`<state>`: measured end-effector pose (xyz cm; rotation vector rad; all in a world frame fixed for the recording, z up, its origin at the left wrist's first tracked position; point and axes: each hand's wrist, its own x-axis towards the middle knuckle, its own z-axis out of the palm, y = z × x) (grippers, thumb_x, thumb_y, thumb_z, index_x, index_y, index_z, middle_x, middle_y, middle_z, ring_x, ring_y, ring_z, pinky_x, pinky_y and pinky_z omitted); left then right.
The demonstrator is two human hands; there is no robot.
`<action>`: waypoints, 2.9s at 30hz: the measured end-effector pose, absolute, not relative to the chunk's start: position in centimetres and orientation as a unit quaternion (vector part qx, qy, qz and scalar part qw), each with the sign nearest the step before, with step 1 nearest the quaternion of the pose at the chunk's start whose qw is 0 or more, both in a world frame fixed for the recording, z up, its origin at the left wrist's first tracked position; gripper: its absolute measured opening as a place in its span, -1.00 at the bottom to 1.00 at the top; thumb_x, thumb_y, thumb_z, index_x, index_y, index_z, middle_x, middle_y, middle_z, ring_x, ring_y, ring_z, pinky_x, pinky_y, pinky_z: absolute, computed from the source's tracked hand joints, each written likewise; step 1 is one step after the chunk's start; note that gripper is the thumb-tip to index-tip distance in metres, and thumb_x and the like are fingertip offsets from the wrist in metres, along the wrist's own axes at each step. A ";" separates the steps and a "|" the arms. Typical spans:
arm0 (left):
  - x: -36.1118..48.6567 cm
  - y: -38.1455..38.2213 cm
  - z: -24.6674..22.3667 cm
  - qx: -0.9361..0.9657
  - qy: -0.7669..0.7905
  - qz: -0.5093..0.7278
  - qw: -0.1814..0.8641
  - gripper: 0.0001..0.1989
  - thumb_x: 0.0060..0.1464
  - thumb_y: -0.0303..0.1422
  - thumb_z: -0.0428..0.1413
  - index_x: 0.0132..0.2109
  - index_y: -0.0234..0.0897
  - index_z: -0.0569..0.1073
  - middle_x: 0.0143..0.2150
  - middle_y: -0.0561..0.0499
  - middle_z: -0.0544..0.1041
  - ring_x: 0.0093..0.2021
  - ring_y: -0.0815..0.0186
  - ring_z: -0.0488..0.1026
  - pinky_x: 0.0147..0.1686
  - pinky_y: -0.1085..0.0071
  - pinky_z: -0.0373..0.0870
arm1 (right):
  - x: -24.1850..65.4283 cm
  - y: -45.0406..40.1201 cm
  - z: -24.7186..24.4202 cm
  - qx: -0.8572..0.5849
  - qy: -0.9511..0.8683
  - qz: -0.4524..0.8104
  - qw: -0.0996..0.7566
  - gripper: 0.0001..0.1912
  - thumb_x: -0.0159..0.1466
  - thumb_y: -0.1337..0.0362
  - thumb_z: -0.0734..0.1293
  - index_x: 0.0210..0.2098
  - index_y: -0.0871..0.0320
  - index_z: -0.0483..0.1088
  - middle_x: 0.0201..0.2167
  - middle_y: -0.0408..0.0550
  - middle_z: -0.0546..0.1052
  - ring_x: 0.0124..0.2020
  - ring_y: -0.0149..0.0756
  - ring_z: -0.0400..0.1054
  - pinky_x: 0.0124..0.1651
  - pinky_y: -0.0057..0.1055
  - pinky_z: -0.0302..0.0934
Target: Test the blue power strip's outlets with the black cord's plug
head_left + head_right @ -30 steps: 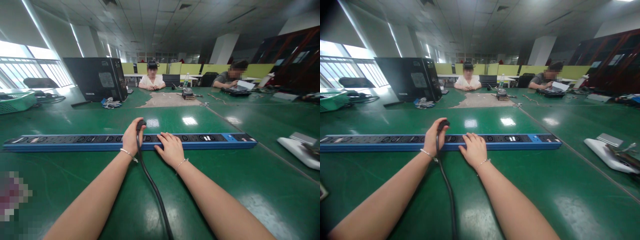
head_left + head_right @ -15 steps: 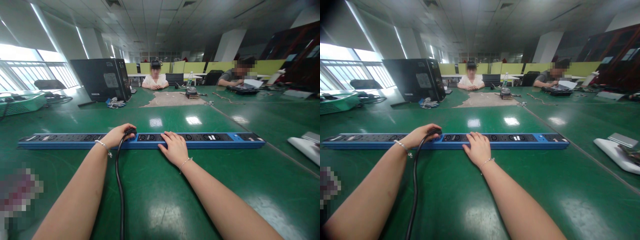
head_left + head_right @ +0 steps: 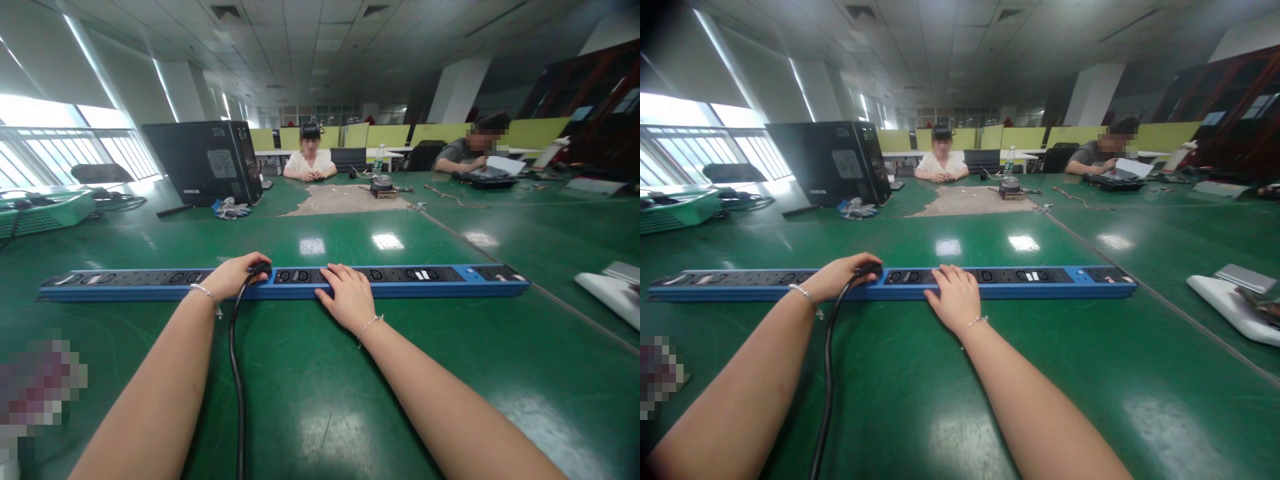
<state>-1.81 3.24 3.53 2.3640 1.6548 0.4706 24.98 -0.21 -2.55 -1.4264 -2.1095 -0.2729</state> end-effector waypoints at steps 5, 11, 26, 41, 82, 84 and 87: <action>-1.4 2.4 2.5 0.789 0.593 0.147 0.066 -0.57 0.03 -0.06 0.00 0.02 -0.08 0.39 -0.12 -0.01 0.56 -0.17 0.15 0.50 -0.20 0.32 0.38 | 25.0 -0.2 -2.6 -0.536 -0.788 -0.105 0.286 -0.58 0.23 0.05 0.22 0.05 0.05 0.32 0.09 -0.06 0.38 0.12 -0.18 0.17 0.09 -0.21 0.00; -0.4 0.6 1.0 0.782 0.600 0.157 -0.053 -0.55 0.15 -0.05 -0.16 0.10 -0.06 0.31 -0.18 -0.03 0.58 -0.23 0.14 0.53 -0.24 0.30 0.37 | 24.9 -0.2 -2.6 -0.532 -0.789 -0.103 0.291 -0.58 0.24 0.06 0.22 0.04 0.05 0.32 0.09 -0.06 0.39 0.11 -0.18 0.17 0.09 -0.20 0.00; 1.0 0.1 0.1 0.738 0.631 0.210 -0.113 -0.68 0.16 -0.07 -0.10 -0.02 0.02 0.37 -0.16 0.07 0.59 -0.15 0.24 0.50 0.03 0.20 0.18 | 24.9 -0.1 -2.8 -0.536 -0.786 -0.110 0.287 -0.58 0.23 0.06 0.22 0.03 0.05 0.34 0.08 -0.05 0.39 0.11 -0.16 0.18 0.08 -0.18 0.00; 1.3 1.0 -1.4 0.728 0.617 0.295 -0.059 -0.70 0.14 -0.11 -0.05 -0.04 -0.07 0.39 -0.10 0.06 0.55 -0.09 0.26 0.46 0.05 0.28 0.17 | 24.9 -0.1 -2.7 -0.535 -0.789 -0.117 0.277 -0.57 0.24 0.06 0.20 0.05 0.04 0.33 0.08 -0.02 0.38 0.10 -0.12 0.18 0.08 -0.15 0.01; -10.0 1.7 -0.6 0.625 0.641 0.446 0.006 -0.62 0.07 -0.09 -0.02 -0.06 -0.19 0.37 -0.12 -0.03 0.52 -0.14 0.24 0.45 -0.07 0.29 0.34 | 25.0 0.0 -2.6 -0.538 -0.789 -0.124 0.271 -0.58 0.24 0.06 0.19 0.04 0.04 0.34 0.09 -0.06 0.38 0.09 -0.13 0.20 0.05 -0.17 0.03; -10.9 1.5 -0.6 0.601 0.648 0.467 -0.012 -0.63 0.07 -0.09 -0.03 -0.07 -0.20 0.37 -0.12 -0.05 0.53 -0.13 0.25 0.44 -0.06 0.30 0.33 | 25.0 0.0 -2.7 -0.536 -0.790 -0.123 0.272 -0.57 0.24 0.06 0.19 0.04 0.04 0.34 0.09 -0.06 0.38 0.09 -0.13 0.20 0.05 -0.17 0.03; -11.7 1.2 -0.8 0.594 0.656 0.465 -0.003 -0.64 0.08 -0.10 -0.03 -0.07 -0.19 0.37 -0.12 -0.06 0.54 -0.12 0.25 0.45 -0.05 0.30 0.32 | 25.0 0.0 -2.7 -0.537 -0.789 -0.121 0.273 -0.58 0.24 0.06 0.20 0.04 0.05 0.34 0.08 -0.07 0.39 0.09 -0.13 0.20 0.06 -0.17 0.03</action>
